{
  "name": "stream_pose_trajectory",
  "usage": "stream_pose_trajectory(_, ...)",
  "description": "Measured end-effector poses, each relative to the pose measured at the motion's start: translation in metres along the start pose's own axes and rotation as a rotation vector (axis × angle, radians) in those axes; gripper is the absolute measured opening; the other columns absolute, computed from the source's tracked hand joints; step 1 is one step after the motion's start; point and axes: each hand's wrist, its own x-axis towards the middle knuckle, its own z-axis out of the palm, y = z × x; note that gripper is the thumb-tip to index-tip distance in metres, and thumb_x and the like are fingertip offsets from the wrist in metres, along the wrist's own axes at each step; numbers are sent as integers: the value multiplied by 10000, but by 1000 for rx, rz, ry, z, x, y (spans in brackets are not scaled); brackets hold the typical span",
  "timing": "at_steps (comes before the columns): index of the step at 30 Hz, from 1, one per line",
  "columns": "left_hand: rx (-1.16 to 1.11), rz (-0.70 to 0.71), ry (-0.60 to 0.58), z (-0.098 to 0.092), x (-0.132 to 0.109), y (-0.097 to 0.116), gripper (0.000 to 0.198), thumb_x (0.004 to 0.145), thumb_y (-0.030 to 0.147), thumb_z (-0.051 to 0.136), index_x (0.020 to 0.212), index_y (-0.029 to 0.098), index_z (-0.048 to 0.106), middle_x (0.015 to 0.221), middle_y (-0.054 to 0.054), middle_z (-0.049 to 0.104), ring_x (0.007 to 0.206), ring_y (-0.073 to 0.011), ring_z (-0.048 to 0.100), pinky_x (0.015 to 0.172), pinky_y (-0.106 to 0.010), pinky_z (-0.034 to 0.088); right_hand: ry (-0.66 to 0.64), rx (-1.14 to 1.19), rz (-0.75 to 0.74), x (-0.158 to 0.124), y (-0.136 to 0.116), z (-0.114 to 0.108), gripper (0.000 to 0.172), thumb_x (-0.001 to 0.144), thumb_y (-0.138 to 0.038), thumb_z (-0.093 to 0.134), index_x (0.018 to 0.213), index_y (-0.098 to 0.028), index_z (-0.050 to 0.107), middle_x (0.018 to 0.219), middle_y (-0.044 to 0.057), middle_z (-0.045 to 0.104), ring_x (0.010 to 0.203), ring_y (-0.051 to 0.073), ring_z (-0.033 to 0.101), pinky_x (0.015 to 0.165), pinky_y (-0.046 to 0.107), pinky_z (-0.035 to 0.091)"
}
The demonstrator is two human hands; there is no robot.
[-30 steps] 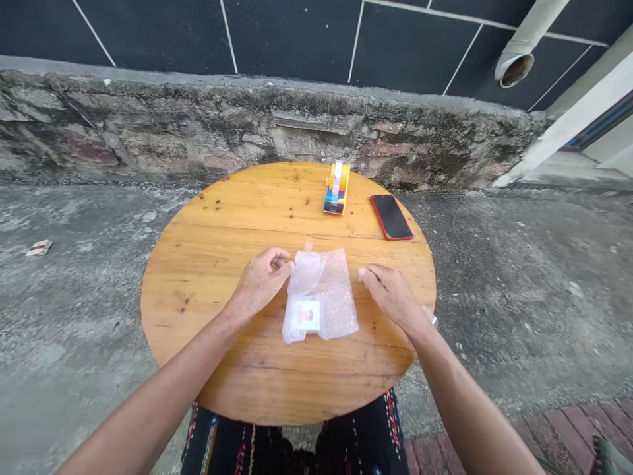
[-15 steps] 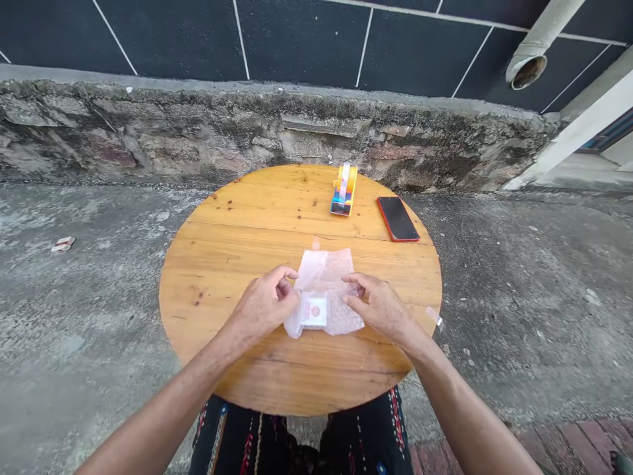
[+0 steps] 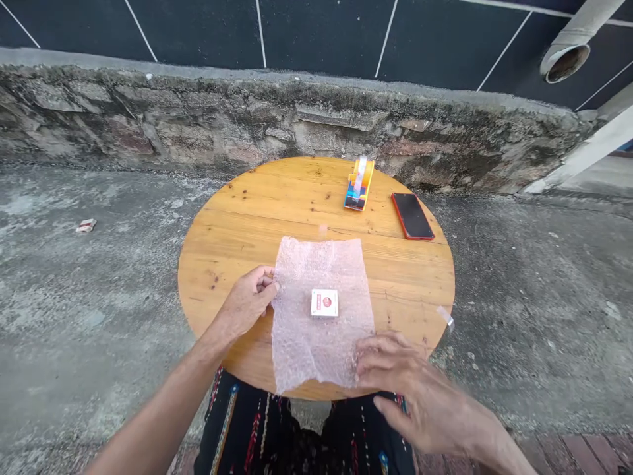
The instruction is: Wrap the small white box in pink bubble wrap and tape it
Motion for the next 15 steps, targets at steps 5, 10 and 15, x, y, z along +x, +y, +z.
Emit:
stream_pose_trajectory(5,37,46,10,4,0,-4,376,786,338,542,1120,166,560,730,17,582,564,-123,534,519,-233,418,190,12,215,-6,21,4,193,904,-243,489,983,-245,665,958,34,694,923,204,617,829,373,464)
stream_pose_trajectory(10,136,110,79,5,1,-10,447,775,316,565,1198,178,526,741,11,607,667,-162,582,617,-262,445,459,-35,457,30,53,-1,189,894,-274,473,981,-197,622,807,26,676,721,183,619,665,303,449)
stream_pose_trajectory(15,280,164,153,7,6,-18,552,801,291,534,1332,192,420,801,-7,651,701,-180,611,672,-290,460,521,-283,549,74,57,1,415,832,-197,485,1241,-153,542,893,75,696,783,230,644,701,326,441)
